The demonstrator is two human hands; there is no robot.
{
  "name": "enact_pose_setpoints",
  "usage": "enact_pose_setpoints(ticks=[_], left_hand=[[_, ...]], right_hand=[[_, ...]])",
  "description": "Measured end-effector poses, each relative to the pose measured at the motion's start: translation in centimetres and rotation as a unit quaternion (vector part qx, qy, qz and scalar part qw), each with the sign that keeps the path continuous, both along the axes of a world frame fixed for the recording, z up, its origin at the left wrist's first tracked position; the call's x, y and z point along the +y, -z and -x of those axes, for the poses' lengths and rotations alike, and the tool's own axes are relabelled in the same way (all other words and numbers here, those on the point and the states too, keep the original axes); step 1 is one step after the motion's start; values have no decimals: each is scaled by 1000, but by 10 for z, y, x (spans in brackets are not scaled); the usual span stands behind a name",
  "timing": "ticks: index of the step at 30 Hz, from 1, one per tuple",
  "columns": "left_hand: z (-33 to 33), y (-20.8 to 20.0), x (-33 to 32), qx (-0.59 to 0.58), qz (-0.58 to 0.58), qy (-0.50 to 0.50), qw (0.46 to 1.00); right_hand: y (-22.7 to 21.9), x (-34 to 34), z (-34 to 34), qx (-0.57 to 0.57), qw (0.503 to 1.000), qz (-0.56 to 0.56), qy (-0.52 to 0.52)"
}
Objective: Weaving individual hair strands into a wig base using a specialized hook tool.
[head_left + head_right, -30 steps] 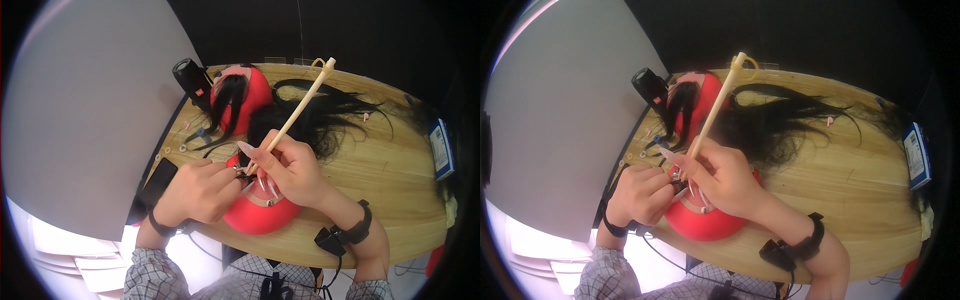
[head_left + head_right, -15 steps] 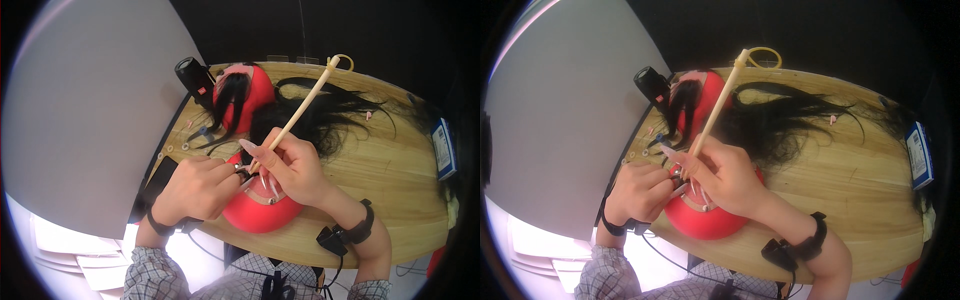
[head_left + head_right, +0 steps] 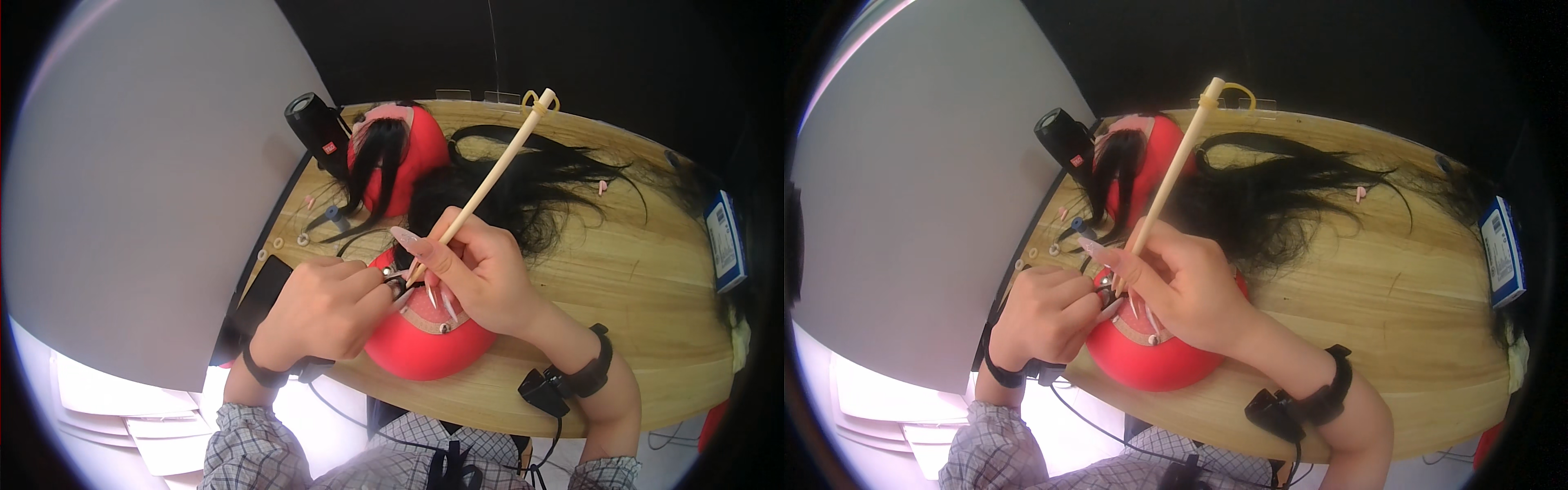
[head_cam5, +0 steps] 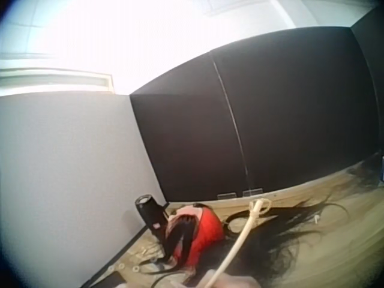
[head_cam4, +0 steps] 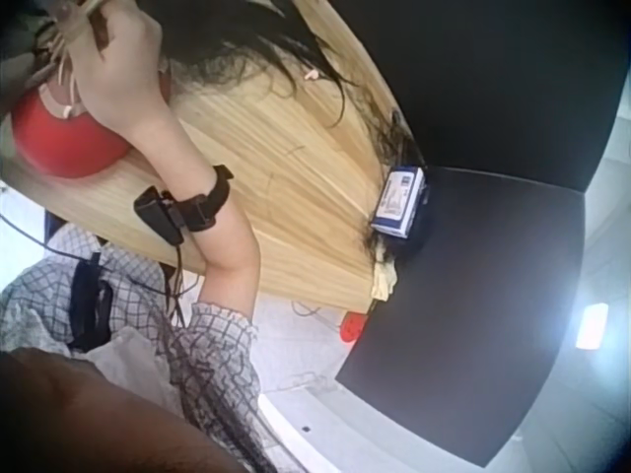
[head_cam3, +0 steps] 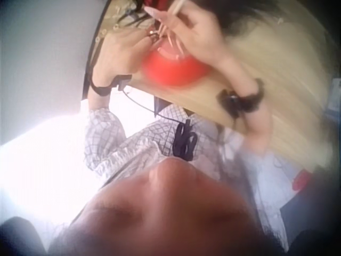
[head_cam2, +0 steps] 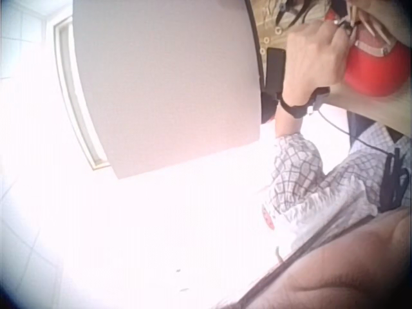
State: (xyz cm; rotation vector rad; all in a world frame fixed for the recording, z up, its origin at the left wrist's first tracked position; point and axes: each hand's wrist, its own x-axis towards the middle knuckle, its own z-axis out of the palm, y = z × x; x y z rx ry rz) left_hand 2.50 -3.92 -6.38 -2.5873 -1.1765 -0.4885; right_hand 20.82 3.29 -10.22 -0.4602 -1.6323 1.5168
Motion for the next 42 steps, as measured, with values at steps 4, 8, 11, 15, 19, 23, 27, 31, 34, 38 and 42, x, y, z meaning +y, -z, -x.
enact_pose_setpoints(ticks=[4, 8, 11, 15, 19, 23, 27, 31, 34, 38, 42], left_hand=[[2, 0, -2, 1, 28, 5, 1000], [2, -2, -5, -4, 58, 8, 998], [9, -1, -9, 29, 73, 8, 997], [10, 1, -11, 15, 63, 19, 998], [10, 4, -13, 6, 34, 25, 999], [9, 2, -18, -5, 14, 47, 999], [8, 11, -20, -34, -9, 91, 995], [4, 20, -17, -177, 60, 173, 967], [2, 21, -14, -292, 143, 222, 919], [3, 25, -13, -396, 233, 233, 857], [3, 25, -13, -382, 231, 235, 863]], right_hand=[[-1, -1, 1, 16, 1000, 4, 5], [-3, -2, 0, 9, 999, 31, 0], [-3, -1, 1, 20, 999, 27, -4], [-3, -2, 2, 25, 999, 42, -5], [-1, -1, 2, 17, 999, 40, 0], [2, 1, 2, 25, 999, 26, 12], [-3, -1, 2, 22, 999, 41, 5], [-4, -1, 1, 6, 999, 40, 3], [-2, 0, 2, 18, 999, 27, 6], [-1, 1, 2, 27, 999, 23, 5], [-1, 0, 0, 7, 1000, 21, 1]])
